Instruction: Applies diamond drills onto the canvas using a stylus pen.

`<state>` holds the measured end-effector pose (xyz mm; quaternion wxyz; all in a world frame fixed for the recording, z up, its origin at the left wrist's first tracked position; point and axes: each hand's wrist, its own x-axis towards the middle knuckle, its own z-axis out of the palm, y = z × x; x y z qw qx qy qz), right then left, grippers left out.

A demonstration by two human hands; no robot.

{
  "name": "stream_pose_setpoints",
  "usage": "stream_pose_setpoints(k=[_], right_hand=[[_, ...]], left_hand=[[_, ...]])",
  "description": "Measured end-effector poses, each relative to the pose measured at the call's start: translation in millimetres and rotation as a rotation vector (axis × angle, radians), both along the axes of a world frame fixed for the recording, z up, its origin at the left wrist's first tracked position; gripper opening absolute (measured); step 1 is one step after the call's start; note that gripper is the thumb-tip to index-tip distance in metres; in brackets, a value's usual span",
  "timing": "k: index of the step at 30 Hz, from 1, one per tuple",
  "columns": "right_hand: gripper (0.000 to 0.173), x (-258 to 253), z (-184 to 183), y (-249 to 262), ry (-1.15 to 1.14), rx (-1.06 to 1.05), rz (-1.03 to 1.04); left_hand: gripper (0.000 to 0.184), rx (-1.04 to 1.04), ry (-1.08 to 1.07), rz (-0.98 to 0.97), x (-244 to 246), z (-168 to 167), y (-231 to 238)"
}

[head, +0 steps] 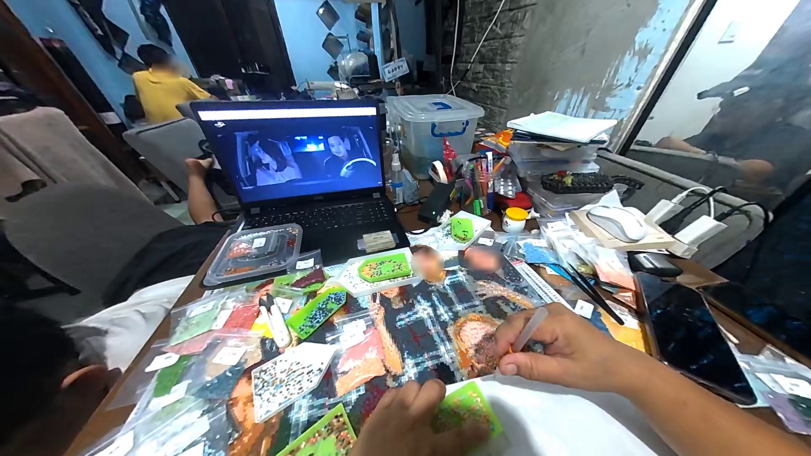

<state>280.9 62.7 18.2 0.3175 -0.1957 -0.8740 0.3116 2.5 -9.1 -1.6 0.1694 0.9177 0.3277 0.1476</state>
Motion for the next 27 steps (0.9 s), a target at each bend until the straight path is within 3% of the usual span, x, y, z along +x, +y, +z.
stream_pose_setpoints(k=[27], right_hand=[[0.026, -0.7, 0.0, -1.2, 0.022, 0.01, 0.003]], left_hand=[[0.035, 0.09, 0.081, 0.054, 2.6, 0.4, 1.5]])
